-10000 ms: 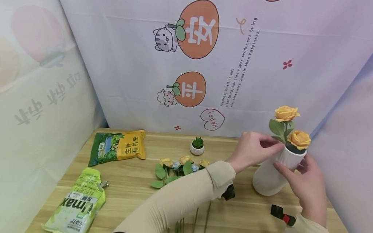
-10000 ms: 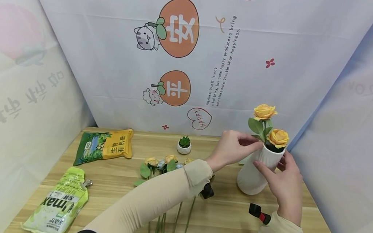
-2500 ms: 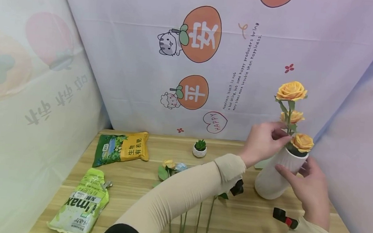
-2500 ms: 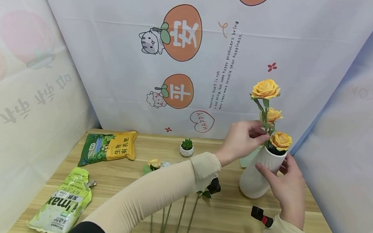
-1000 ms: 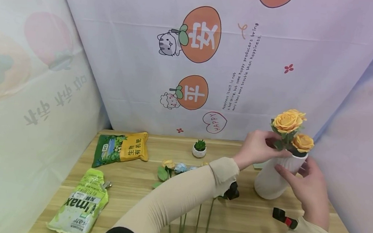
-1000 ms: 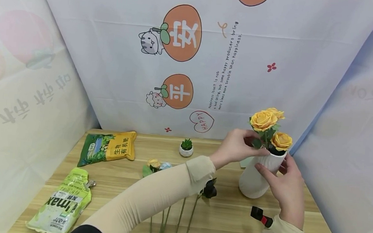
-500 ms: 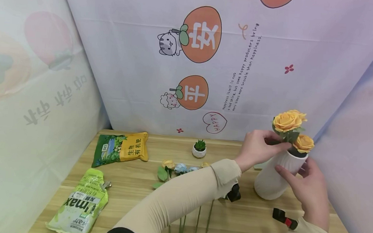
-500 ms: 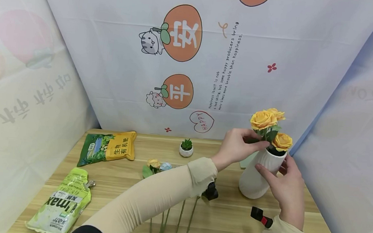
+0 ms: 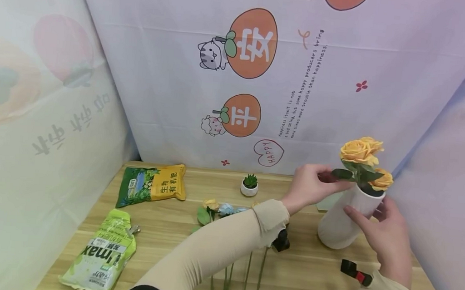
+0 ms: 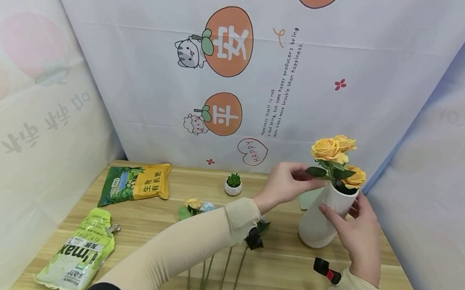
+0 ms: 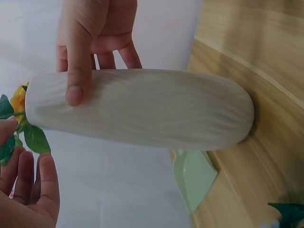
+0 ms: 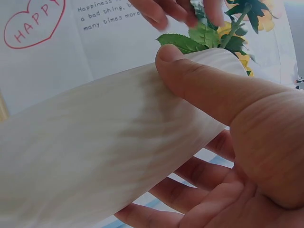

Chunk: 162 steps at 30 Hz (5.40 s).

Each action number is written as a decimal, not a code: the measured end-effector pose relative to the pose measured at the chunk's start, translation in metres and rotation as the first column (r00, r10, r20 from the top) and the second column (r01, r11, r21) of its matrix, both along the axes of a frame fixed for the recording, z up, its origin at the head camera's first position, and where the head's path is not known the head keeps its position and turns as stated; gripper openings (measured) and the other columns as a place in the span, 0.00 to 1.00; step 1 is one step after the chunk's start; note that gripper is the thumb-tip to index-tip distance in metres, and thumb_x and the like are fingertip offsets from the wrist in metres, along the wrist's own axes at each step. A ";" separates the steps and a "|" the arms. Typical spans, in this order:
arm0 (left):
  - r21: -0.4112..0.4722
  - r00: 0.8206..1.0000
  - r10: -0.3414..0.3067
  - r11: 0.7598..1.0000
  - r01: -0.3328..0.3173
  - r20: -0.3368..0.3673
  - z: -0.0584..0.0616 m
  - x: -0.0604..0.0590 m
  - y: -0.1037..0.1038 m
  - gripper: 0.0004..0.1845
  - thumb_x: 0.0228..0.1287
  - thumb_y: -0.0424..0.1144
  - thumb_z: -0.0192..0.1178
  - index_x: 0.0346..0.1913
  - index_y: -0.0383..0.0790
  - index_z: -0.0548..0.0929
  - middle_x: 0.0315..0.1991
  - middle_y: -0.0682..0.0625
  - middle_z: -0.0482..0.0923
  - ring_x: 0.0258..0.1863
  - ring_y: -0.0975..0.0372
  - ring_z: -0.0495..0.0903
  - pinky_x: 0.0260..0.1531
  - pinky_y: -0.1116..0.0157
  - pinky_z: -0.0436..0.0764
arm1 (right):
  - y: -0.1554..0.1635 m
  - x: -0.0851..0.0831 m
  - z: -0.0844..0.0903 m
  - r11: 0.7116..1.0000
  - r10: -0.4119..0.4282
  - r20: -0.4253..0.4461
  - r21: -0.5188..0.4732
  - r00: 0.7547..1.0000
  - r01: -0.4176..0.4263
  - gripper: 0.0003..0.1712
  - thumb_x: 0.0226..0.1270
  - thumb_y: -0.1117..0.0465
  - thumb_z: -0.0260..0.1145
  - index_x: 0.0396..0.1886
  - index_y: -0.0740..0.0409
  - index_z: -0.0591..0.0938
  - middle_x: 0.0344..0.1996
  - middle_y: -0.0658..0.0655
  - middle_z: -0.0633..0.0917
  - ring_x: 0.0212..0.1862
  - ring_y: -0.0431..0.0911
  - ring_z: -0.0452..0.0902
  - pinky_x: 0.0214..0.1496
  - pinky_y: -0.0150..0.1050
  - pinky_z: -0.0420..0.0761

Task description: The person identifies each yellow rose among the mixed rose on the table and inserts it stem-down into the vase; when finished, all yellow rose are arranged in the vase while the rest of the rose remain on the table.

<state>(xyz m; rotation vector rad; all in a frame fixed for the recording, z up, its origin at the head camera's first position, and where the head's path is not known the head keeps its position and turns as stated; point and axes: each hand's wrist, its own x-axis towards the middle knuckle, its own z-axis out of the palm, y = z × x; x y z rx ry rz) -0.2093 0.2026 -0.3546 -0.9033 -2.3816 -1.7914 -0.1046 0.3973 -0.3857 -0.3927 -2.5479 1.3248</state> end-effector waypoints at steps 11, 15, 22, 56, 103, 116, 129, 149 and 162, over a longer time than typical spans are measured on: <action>0.073 0.990 -0.043 0.997 0.034 0.131 -0.024 -0.002 -0.069 0.12 0.65 0.51 0.79 0.47 0.52 0.92 0.38 0.66 0.88 0.39 0.72 0.87 0.41 0.71 0.86 | 0.000 0.001 0.001 1.000 -0.010 0.049 -0.006 0.999 0.011 0.59 0.69 0.36 0.76 0.85 0.62 0.58 0.77 0.77 0.66 0.74 0.78 0.64 0.63 0.77 0.73; 0.069 0.986 -0.022 0.998 0.011 0.163 -0.029 0.002 -0.102 0.13 0.66 0.52 0.78 0.49 0.55 0.92 0.41 0.64 0.89 0.43 0.70 0.87 0.45 0.68 0.87 | 0.001 0.000 0.002 1.000 -0.008 0.059 0.000 0.998 0.008 0.59 0.70 0.36 0.75 0.85 0.62 0.58 0.78 0.77 0.65 0.73 0.77 0.64 0.62 0.76 0.73; 0.057 0.968 0.056 0.996 -0.072 0.245 -0.046 0.007 -0.158 0.15 0.66 0.55 0.78 0.52 0.58 0.91 0.46 0.60 0.89 0.47 0.64 0.87 0.48 0.61 0.87 | 0.002 0.000 0.003 1.000 -0.004 0.080 -0.026 0.997 0.006 0.61 0.70 0.35 0.75 0.87 0.59 0.56 0.79 0.76 0.63 0.75 0.77 0.62 0.64 0.76 0.72; -0.260 0.936 0.119 0.965 -0.031 0.332 -0.153 0.067 -0.286 0.24 0.64 0.43 0.79 0.59 0.36 0.88 0.41 0.53 0.88 0.39 0.60 0.85 0.37 0.64 0.87 | 0.005 0.001 0.005 1.000 -0.007 0.102 -0.014 0.995 0.009 0.64 0.68 0.32 0.75 0.87 0.60 0.54 0.79 0.78 0.63 0.75 0.78 0.61 0.64 0.79 0.69; -0.137 0.839 0.297 0.955 -0.263 0.457 -0.164 0.079 -0.285 0.28 0.55 0.26 0.77 0.60 0.35 0.83 0.46 0.43 0.83 0.35 0.56 0.85 0.33 0.62 0.92 | 0.002 0.000 0.002 1.000 0.002 0.100 -0.015 0.995 0.000 0.63 0.68 0.32 0.75 0.88 0.57 0.54 0.79 0.77 0.63 0.75 0.78 0.60 0.65 0.80 0.67; -0.065 0.832 0.290 0.953 -0.295 0.473 -0.161 0.071 -0.284 0.34 0.55 0.24 0.77 0.66 0.36 0.79 0.51 0.39 0.84 0.35 0.55 0.87 0.35 0.58 0.92 | 0.006 -0.001 0.005 1.000 -0.008 0.114 -0.010 0.993 0.009 0.64 0.67 0.31 0.74 0.88 0.58 0.53 0.80 0.77 0.62 0.76 0.78 0.60 0.64 0.79 0.70; 0.033 0.828 0.236 0.956 -0.293 0.509 -0.149 0.067 -0.279 0.34 0.61 0.22 0.73 0.71 0.34 0.77 0.58 0.34 0.83 0.37 0.50 0.89 0.37 0.55 0.92 | 0.006 -0.002 0.005 1.000 -0.008 0.107 -0.005 0.994 0.008 0.64 0.67 0.32 0.75 0.88 0.59 0.54 0.79 0.77 0.63 0.75 0.77 0.61 0.63 0.78 0.71; 0.088 0.884 0.182 0.966 -0.241 0.430 -0.093 0.048 -0.267 0.27 0.67 0.23 0.69 0.69 0.35 0.80 0.59 0.33 0.81 0.43 0.49 0.91 0.45 0.51 0.92 | 0.003 0.001 0.005 1.000 -0.004 0.082 -0.009 0.997 0.004 0.63 0.69 0.34 0.75 0.87 0.59 0.55 0.79 0.79 0.63 0.75 0.79 0.60 0.66 0.80 0.68; 0.131 0.905 0.151 0.967 -0.219 0.397 -0.060 0.039 -0.251 0.27 0.67 0.23 0.69 0.68 0.39 0.81 0.58 0.38 0.81 0.48 0.45 0.89 0.47 0.47 0.91 | 0.002 0.001 0.004 1.000 0.001 0.075 -0.012 0.997 0.000 0.61 0.69 0.35 0.75 0.87 0.58 0.55 0.80 0.76 0.62 0.75 0.78 0.61 0.66 0.79 0.69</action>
